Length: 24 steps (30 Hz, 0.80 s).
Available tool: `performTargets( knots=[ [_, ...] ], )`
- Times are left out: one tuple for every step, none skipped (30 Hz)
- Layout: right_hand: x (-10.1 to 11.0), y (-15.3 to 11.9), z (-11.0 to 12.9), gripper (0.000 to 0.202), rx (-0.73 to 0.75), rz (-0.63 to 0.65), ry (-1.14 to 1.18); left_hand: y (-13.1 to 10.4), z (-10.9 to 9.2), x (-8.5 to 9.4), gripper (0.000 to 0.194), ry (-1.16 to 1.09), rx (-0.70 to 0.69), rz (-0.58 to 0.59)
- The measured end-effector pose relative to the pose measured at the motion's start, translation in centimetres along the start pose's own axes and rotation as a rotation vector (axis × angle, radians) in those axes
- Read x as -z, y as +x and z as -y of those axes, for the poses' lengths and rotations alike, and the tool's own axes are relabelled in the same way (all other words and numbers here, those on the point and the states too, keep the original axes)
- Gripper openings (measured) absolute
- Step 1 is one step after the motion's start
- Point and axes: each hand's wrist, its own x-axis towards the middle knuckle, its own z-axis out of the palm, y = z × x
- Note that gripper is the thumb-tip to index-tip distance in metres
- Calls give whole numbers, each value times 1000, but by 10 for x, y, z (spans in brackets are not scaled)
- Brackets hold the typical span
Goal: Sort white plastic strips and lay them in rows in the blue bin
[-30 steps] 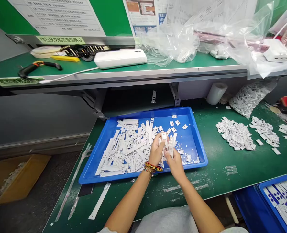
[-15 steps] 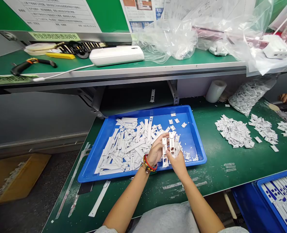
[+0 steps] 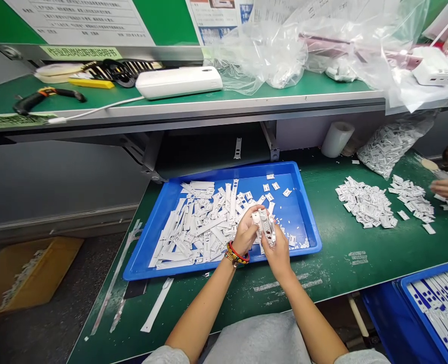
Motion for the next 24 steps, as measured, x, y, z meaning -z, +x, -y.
performTargets(
  knots=[
    [1, 0, 0, 36, 19, 2, -11, -1, -1, -1, 40, -14, 3, 17],
    [1, 0, -1, 35, 42, 2, -26, -2, -3, -2, 39, -24, 6, 29],
    [1, 0, -1, 34, 68, 5, -40, -2, -4, -3, 37, -32, 8, 36],
    [1, 0, -2, 34, 92, 5, -54, -3, -6, -5, 35, -36, 7, 37],
    [1, -1, -2, 34, 109, 1, -66, -4, -7, -7, 33, -34, 3, 36],
    [1, -1, -2, 34, 117, -6, -73, -5, -7, -9, 32, -29, -2, 33],
    [1, -2, -3, 35, 116, -13, -72, -6, -8, -11, 31, -18, -7, 26],
    [0, -3, -3, 36, 109, -17, -60, -6, -8, -12, 30, -3, -13, 19],
    [0, -4, -2, 36, 98, -20, -39, -6, -8, -13, 30, 10, -20, 13],
    [0, -5, -2, 37, 84, -23, -15, -7, -9, -13, 31, 14, -24, 14],
    [0, -6, -2, 38, 71, -24, 9, -7, -9, -13, 32, 6, -26, 27],
    [0, -7, -1, 39, 59, -26, 28, -7, -9, -12, 33, -13, -26, 45],
    [0, -7, -1, 39, 50, -26, 42, -7, -10, -11, 34, -35, -25, 63],
    [1, -7, -1, 40, 47, -22, 51, -8, -11, -10, 35, -59, -24, 78],
    [1, -7, -1, 40, 48, -18, 57, -8, -11, -9, 34, -74, -23, 84],
    [1, -7, -1, 40, 52, -16, 59, -8, -12, -8, 32, -78, -22, 82],
    [1, -6, 0, 40, 61, -16, 59, -8, -12, -8, 30, -73, -20, 75],
    [0, -7, 0, 39, 72, -16, 56, -8, -11, -7, 28, -67, -17, 66],
    [-1, -7, 0, 38, 85, -14, 49, -8, -10, -8, 25, -61, -11, 61],
    [-3, -8, 1, 36, 94, -11, 39, -7, -9, -8, 24, -58, -3, 62],
    [-5, -9, 1, 34, 98, -8, 29, -7, -7, -8, 23, -57, 1, 70],
    [-5, -11, 2, 33, 94, -3, 21, -6, -6, -7, 24, -54, 0, 87],
    [-3, -11, 2, 31, 82, -5, 13, -6, -4, -6, 26, -48, -9, 103],
    [1, -11, 0, 31, 61, -24, 2, -6, -3, -3, 31, -36, -26, 109]
  ],
)
